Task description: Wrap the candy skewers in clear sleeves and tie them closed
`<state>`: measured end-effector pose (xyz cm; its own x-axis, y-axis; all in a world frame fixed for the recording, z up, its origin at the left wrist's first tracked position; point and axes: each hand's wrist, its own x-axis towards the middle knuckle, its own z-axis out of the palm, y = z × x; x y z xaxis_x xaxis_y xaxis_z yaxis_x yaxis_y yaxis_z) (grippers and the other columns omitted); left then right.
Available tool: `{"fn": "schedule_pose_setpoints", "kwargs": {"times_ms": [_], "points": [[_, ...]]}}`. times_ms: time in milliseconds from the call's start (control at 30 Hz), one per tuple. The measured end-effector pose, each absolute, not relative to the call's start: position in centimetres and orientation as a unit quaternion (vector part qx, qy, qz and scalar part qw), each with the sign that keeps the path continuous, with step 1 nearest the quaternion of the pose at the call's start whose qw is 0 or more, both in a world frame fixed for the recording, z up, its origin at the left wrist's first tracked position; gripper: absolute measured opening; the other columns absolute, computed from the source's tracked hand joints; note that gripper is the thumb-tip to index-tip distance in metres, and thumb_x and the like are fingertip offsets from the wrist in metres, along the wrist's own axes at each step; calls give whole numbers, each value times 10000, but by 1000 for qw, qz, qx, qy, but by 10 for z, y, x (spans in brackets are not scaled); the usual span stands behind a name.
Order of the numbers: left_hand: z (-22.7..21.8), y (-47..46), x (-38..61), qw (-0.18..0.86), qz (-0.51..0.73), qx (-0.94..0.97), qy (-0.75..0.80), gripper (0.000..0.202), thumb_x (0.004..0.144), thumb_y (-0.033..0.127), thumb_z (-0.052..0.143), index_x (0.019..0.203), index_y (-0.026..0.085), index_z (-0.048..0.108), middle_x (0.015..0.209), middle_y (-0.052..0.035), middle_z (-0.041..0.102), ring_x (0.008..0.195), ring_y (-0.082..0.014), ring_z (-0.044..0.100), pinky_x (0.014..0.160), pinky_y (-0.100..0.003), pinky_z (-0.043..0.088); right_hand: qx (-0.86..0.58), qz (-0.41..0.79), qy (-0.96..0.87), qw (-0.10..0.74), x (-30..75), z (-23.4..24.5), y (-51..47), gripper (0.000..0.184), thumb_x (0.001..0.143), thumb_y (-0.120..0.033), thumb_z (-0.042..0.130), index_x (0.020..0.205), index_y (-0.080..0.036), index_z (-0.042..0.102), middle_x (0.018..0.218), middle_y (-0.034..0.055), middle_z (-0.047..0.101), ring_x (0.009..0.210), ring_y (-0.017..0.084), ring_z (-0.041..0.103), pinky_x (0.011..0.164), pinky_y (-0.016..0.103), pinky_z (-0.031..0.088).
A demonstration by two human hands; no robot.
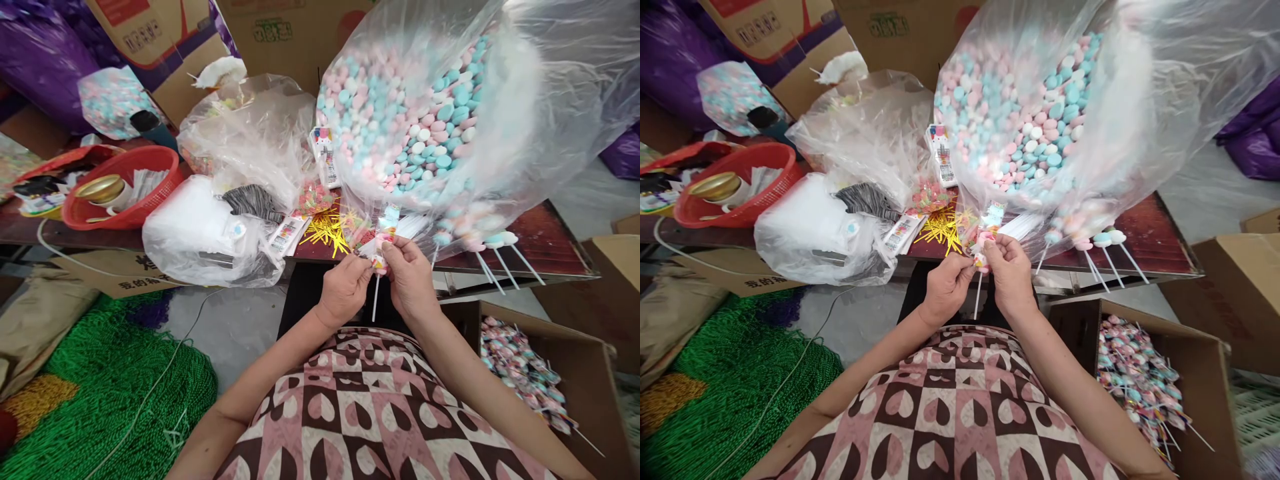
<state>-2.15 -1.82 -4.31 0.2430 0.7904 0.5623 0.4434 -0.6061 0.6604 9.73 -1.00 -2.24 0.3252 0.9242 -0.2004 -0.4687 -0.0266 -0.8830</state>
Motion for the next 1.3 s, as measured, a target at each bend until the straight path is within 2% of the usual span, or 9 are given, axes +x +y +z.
{"fn": "schedule_pose_setpoints", "kwargs": {"times_ms": [167, 333, 400, 533, 700, 900, 1000, 1133, 1300], "points": [[-40, -28, -25, 417, 452, 691, 379, 153, 894, 327, 560, 846, 189, 606, 783, -17, 617, 712, -117, 579, 691, -245, 470, -500, 524, -267, 636, 100, -26, -14, 231, 677, -306, 766, 827, -212, 617, 643, -59, 577, 547, 85, 506, 484, 198, 402], [-22, -17, -18, 689, 507, 386, 344, 374, 792, 420, 688, 1079, 203, 587, 1124, -62, 650, 1012, -165, 619, 847, -276, 493, -499, 550, -343, 574, 102, -23, -28, 286, 701, -394, 756, 914, -234, 650, 827, 2, 678, 711, 143, 614, 615, 263, 517], [-14, -6, -14, 730, 498, 326, 336, 386, 753, 438, 718, 1017, 176, 613, 1047, -68, 684, 971, -184, 646, 799, -279, 510, -485, 583, -351, 549, 103, -20, -32, 315, 716, -433, 742, 948, -233, 666, 888, 16, 698, 737, 151, 633, 631, 274, 532], [-1, 9, -14, 728, 527, 289, 329, 352, 758, 473, 698, 941, 184, 615, 892, -43, 701, 841, -173, 674, 670, -260, 518, -460, 682, -308, 478, 113, -14, -39, 389, 770, -487, 695, 1032, -201, 669, 861, 40, 716, 667, 144, 658, 546, 246, 514], [7, 9, -14, 736, 521, 288, 323, 386, 776, 531, 669, 965, 202, 601, 779, -17, 668, 774, -164, 679, 627, -251, 510, -370, 801, -287, 374, 120, -13, -48, 300, 782, -442, 702, 888, -162, 683, 778, 50, 723, 524, 102, 606, 456, 204, 471], [6, 3, -10, 757, 500, 292, 302, 430, 723, 530, 723, 943, 197, 562, 708, 20, 590, 681, -148, 659, 465, -187, 412, -352, 812, -245, 397, 110, -14, -56, 278, 742, -416, 743, 745, -169, 617, 601, -23, 635, 388, 51, 426, 411, 199, 416], [0, -2, -6, 758, 489, 314, 295, 397, 741, 511, 714, 917, 196, 548, 678, 35, 547, 639, -117, 626, 427, -167, 344, -394, 786, -226, 420, 103, -18, -57, 297, 703, -399, 777, 706, -172, 586, 504, -59, 553, 353, 28, 308, 348, 164, 273], [-12, -8, -1, 744, 500, 325, 303, 379, 744, 465, 726, 953, 199, 554, 672, 45, 541, 615, -91, 586, 515, -189, 414, -504, 683, -280, 448, 95, -26, -54, 427, 686, -512, 751, 559, -175, 521, 401, -58, 462, 319, 22, 231, 323, 181, 115], [-9, 2, -7, 730, 533, 273, 330, 398, 740, 509, 712, 956, 218, 546, 655, 54, 505, 607, -94, 573, 505, -196, 409, -508, 675, -352, 403, 102, -20, -56, 391, 757, -553, 671, 687, -173, 611, 537, -19, 591, 370, 58, 411, 353, 188, 275]]}}
